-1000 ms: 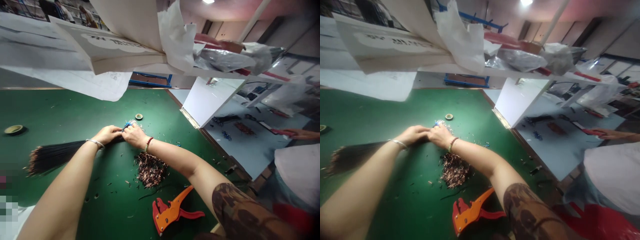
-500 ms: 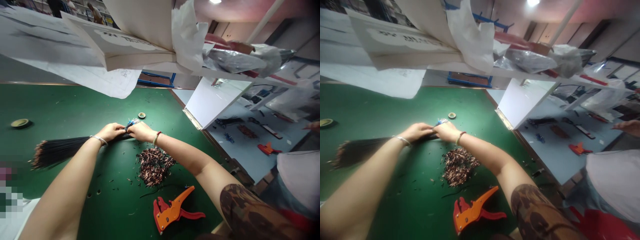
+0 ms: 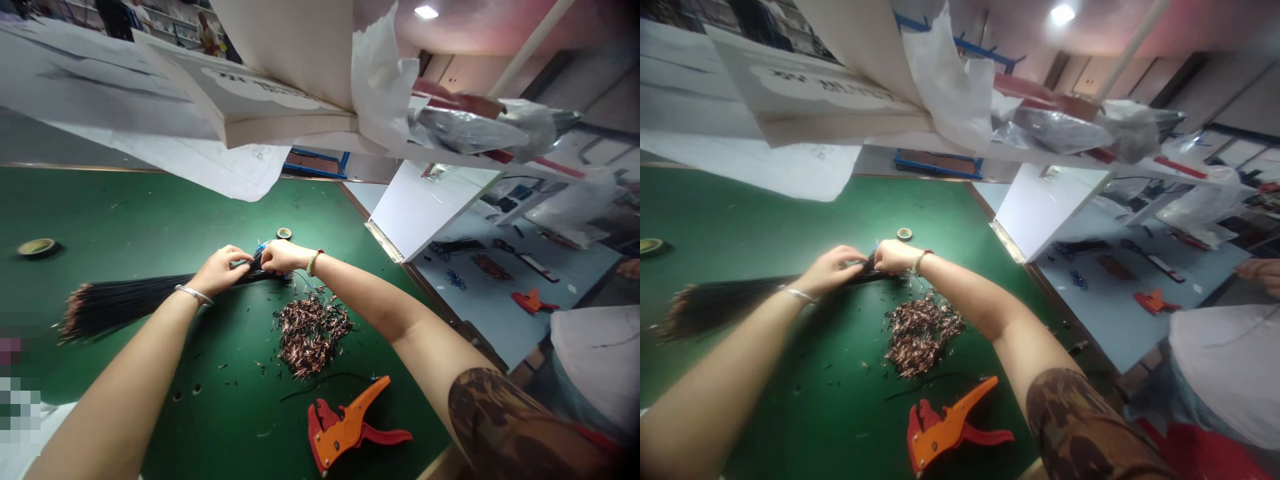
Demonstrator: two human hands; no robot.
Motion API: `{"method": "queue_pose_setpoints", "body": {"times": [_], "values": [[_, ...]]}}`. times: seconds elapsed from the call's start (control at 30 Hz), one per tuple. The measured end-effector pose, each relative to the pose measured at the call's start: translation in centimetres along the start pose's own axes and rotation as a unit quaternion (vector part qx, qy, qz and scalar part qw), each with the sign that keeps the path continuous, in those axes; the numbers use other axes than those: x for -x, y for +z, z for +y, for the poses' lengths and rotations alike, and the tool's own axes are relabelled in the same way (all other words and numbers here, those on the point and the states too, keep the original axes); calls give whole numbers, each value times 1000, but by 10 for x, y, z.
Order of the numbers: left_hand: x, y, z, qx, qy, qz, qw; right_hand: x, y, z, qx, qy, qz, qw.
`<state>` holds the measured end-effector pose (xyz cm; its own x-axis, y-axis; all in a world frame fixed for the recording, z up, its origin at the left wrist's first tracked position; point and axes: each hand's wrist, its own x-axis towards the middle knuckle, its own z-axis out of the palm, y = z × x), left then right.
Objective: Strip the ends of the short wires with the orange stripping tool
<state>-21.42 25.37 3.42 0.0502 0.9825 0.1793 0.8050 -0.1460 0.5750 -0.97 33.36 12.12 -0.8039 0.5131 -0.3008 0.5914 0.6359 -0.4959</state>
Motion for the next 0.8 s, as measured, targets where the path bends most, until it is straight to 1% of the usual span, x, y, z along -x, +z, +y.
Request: {"method": "queue_pose_setpoints", "body": {"times": [0.1,0.2,0.27,0.37,0.57,0.7,0.8], "values": [[7,7,0,4,31,9,999,7,-5,6,-12,3,-12,1000],[7,14,-4,3,29,22,999,15,-10,7,7,-7,-17,1000],[6,17,-6,5,21,26,999,22,-11,7,37,-17,0,999],[4,18,-8,8,14,26,1000,34,-11,8,89,-18,48,995],[3,19,-3,6,2,25,1000,61,-12,20,158,26,138,977],[-2,21,-2,9,-16,24,1000,71,-9,27,190,19,139,972],[-7,19,-4,19,-22,17,999,71,-1,23,212,11,133,968]]}}
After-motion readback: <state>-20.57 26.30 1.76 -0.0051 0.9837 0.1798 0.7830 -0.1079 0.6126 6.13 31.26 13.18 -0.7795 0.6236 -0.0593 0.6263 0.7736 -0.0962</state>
